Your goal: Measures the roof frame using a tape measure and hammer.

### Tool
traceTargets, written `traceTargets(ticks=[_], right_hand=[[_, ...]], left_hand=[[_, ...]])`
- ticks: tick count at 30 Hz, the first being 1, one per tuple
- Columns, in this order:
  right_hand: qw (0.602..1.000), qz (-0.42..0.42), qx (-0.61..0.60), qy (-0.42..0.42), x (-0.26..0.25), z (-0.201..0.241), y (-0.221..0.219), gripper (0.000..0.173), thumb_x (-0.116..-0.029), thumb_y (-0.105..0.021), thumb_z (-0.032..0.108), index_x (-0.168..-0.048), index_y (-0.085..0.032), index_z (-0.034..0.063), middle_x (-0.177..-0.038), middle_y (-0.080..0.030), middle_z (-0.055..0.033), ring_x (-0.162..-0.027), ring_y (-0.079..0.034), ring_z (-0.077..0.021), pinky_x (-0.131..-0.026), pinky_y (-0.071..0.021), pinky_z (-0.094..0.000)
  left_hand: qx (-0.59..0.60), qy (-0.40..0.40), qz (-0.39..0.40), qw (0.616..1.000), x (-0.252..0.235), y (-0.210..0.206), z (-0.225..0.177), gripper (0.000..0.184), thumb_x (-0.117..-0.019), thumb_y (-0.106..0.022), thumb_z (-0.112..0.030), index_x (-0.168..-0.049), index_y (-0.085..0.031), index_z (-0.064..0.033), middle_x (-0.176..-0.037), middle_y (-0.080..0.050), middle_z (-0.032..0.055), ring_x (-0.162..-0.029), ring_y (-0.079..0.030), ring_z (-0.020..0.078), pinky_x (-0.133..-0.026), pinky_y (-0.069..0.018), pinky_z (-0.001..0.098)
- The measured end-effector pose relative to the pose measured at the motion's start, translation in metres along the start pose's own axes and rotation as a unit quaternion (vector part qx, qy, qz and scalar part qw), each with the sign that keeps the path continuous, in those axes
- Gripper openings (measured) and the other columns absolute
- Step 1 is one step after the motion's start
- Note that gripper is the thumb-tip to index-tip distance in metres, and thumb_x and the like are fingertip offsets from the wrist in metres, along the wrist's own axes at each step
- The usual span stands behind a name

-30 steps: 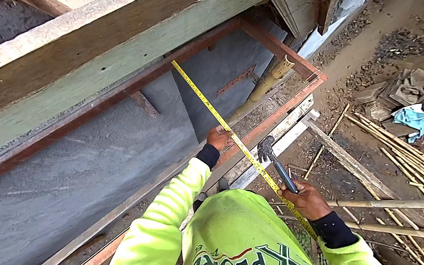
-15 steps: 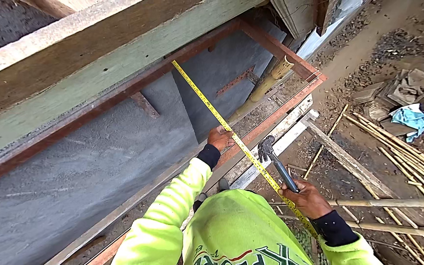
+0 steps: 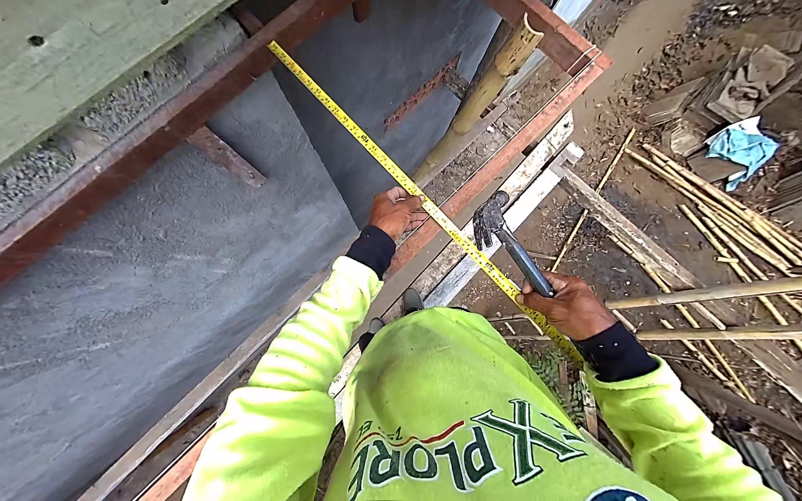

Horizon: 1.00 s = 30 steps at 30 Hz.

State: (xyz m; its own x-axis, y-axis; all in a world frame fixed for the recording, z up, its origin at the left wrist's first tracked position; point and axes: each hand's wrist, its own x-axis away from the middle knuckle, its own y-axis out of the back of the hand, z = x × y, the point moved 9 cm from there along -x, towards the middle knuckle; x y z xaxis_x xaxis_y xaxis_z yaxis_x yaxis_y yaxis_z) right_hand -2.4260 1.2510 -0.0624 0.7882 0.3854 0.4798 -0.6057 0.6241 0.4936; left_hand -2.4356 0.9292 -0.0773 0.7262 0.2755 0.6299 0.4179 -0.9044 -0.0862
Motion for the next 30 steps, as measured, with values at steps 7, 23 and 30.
traceTargets(ticks=[7,23,30], right_hand=[[1.0,-0.008,0.001,0.009,0.003,0.004,0.0,0.01,-0.0831,-0.076,0.018,-0.09,-0.07,0.0135,-0.067,-0.059,0.0057,-0.055,-0.051,-0.0035,-0.053,-0.0437,-0.0267],[1.0,-0.008,0.005,-0.004,0.003,0.005,-0.001,0.009,-0.0841,-0.077,0.014,-0.089,-0.07,0.0119,-0.064,-0.058,0.0038,-0.052,-0.05,-0.0058,-0.051,-0.0427,-0.0287],[1.0,0.005,0.015,-0.001,0.001,0.006,0.0,0.011,-0.0842,-0.075,0.02,-0.091,-0.069,0.0132,-0.067,-0.057,0.0064,-0.056,-0.05,-0.0029,-0.054,-0.043,-0.027]], left_hand=[[-0.069,0.004,0.023,0.997,0.007,-0.002,-0.004,0.024,-0.1025,-0.064,-0.015,-0.121,-0.059,0.0005,-0.102,-0.071,0.0144,-0.085,-0.071,0.017,-0.077,-0.0586,0.0326],[-0.126,0.011,0.043,0.991,0.014,0.001,-0.005,0.029,-0.1024,-0.065,-0.019,-0.124,-0.06,-0.0001,-0.102,-0.072,0.0123,-0.083,-0.069,0.0136,-0.076,-0.0565,0.0297],[-0.127,0.018,0.04,0.991,0.019,0.005,-0.006,0.027,-0.1037,-0.062,-0.015,-0.126,-0.06,-0.0006,-0.101,-0.072,0.0116,-0.081,-0.068,0.0131,-0.075,-0.0565,0.0293]])
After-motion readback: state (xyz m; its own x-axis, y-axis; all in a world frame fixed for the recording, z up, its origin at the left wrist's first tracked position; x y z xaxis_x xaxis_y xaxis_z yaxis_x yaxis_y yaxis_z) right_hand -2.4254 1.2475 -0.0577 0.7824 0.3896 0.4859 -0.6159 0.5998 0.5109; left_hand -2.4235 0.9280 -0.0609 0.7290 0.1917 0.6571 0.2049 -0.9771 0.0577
